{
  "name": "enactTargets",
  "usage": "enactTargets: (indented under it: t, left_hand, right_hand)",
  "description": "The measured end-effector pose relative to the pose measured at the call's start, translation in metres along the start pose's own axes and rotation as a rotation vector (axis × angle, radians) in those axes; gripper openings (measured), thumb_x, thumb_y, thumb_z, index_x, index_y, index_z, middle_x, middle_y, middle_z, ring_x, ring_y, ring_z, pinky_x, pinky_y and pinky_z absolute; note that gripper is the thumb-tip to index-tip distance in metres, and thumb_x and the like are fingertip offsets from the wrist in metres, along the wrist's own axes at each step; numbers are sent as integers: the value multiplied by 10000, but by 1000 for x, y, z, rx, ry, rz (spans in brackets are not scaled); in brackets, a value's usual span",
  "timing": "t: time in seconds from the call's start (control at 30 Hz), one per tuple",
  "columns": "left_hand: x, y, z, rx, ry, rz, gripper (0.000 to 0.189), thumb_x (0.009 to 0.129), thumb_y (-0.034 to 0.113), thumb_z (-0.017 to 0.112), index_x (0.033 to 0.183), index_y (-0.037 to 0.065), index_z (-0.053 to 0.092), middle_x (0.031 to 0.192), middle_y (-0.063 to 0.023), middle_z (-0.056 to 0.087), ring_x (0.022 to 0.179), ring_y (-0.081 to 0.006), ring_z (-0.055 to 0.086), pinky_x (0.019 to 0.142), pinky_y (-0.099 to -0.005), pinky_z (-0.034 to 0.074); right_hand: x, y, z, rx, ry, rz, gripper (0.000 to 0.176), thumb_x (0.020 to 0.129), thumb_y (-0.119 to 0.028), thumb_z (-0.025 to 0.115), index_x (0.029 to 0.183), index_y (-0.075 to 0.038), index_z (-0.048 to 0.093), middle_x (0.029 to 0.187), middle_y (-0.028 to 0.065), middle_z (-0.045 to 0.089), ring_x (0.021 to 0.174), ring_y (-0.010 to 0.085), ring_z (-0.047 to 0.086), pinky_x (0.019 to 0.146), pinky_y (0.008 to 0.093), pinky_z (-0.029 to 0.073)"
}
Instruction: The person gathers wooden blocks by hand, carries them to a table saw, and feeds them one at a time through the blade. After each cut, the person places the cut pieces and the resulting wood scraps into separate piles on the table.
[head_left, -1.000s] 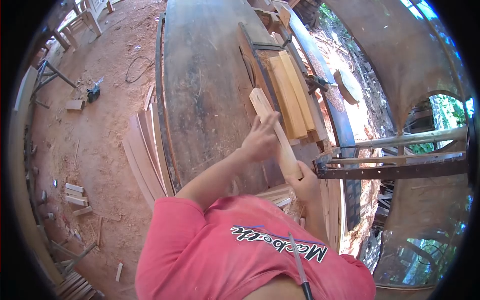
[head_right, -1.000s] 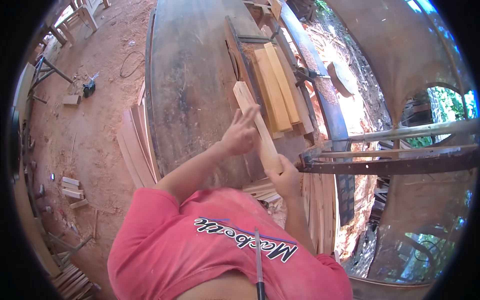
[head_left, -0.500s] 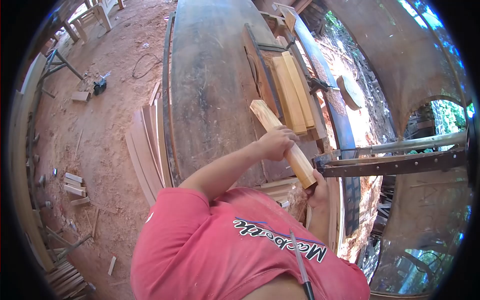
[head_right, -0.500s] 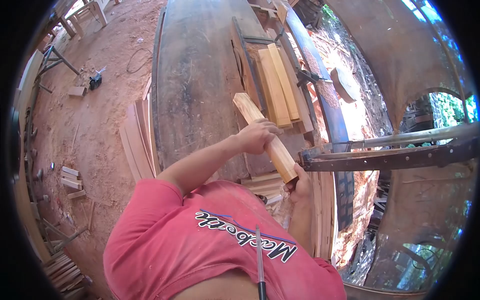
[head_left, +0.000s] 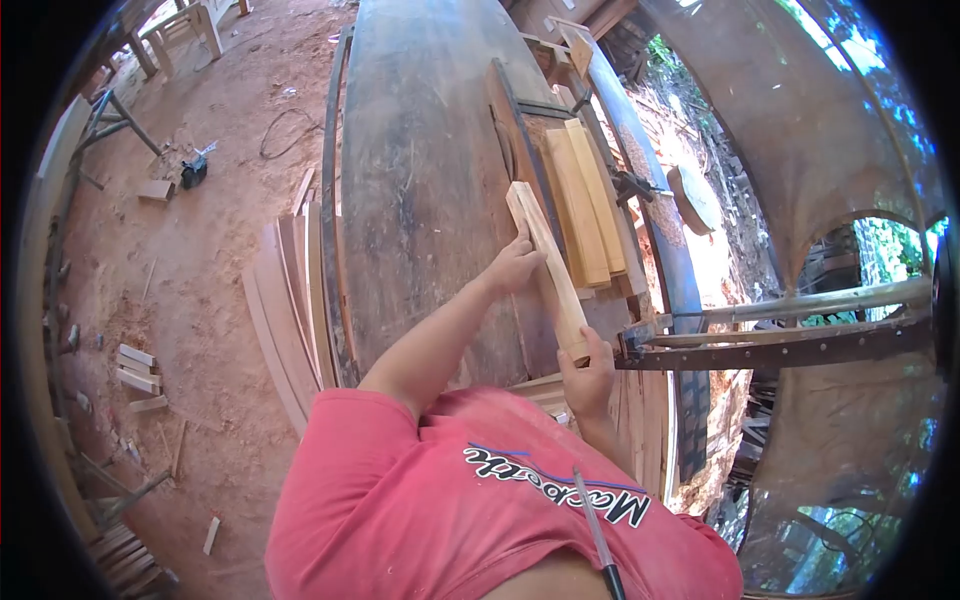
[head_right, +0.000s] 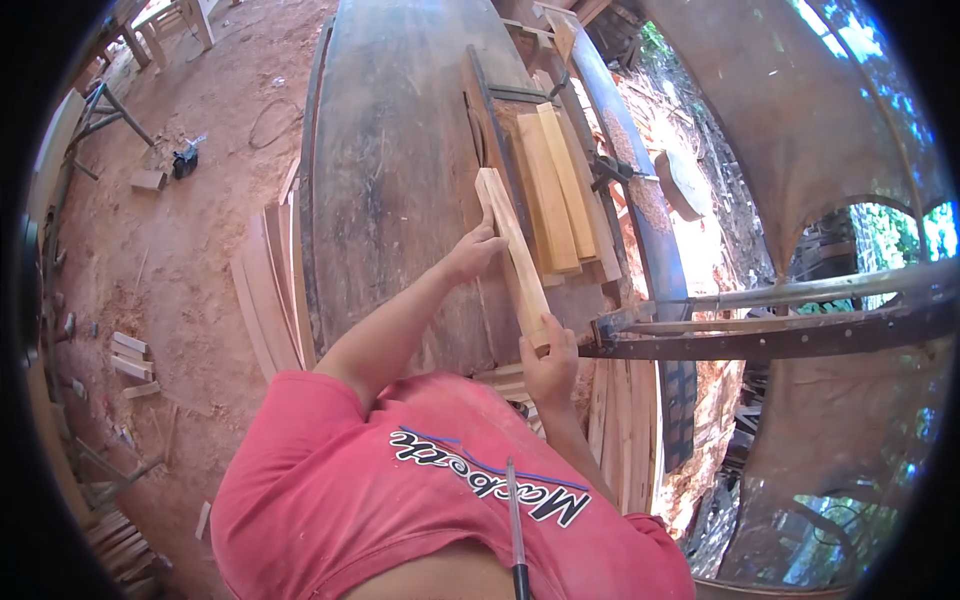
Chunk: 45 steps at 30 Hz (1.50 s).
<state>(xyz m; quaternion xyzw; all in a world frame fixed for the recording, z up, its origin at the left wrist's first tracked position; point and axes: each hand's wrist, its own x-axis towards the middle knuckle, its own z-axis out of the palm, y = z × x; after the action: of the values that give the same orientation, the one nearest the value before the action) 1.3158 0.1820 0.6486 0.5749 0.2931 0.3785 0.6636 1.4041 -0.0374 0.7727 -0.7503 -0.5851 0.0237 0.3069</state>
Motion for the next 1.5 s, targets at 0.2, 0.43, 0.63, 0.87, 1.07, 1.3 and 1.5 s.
enactTargets:
  t: [0.2,0.43,0.63,0.87,1.07,1.3,1.5]
  left_hand:
    - [24,16,-21,385,-122,-81,487,954,298,487,1090,-146,632,1620,-203,37,1433,-323,317,1189,-467,170]
    - [52,24,-31,355,-19,25,467,948,361,387,1143,34,658,1559,-339,41,1428,-470,226,1173,-570,62]
    - [78,32,-41,285,45,47,511,934,342,359,1200,-15,609,1554,-343,53,1429,-475,208,1172,-569,60]
    - [93,55,-41,113,178,-12,539,901,331,359,1075,-71,672,1538,-346,127,1428,-433,244,1187,-534,42]
    - [116,53,-43,95,228,44,529,905,323,355,1034,-71,683,1527,-375,116,1434,-443,218,1193,-521,42]
    - [114,75,-53,193,208,-76,659,906,359,374,1359,-115,447,1582,-279,90,1447,-414,229,1181,-361,194]
    - [128,61,-56,247,157,-71,759,896,375,386,1475,-92,235,1542,-339,169,1445,-418,231,1173,-374,212]
  right_hand:
    - [28,-3,7,14,-25,-60,493,734,-81,779,1194,-39,606,906,150,584,775,298,583,693,384,479]
    - [92,-25,-17,103,-10,5,414,767,-112,782,1134,13,638,864,90,602,662,159,550,575,302,451]
    - [169,-40,-26,-22,61,-103,381,800,-125,753,1140,4,639,792,21,560,655,111,490,575,273,429]
    - [260,-82,-31,-28,95,-54,428,825,-260,755,1169,-26,653,761,39,621,692,91,555,644,274,470]
    - [334,-99,-24,-78,48,-135,464,830,-315,719,1150,17,670,873,129,695,799,164,640,762,320,501]
    - [382,-112,-12,-137,-14,-176,509,833,-352,695,1182,17,665,1028,195,715,971,212,665,883,316,483]
    - [384,-122,-9,-40,-81,-229,454,851,-358,681,1064,43,688,842,104,689,781,119,555,751,312,475]
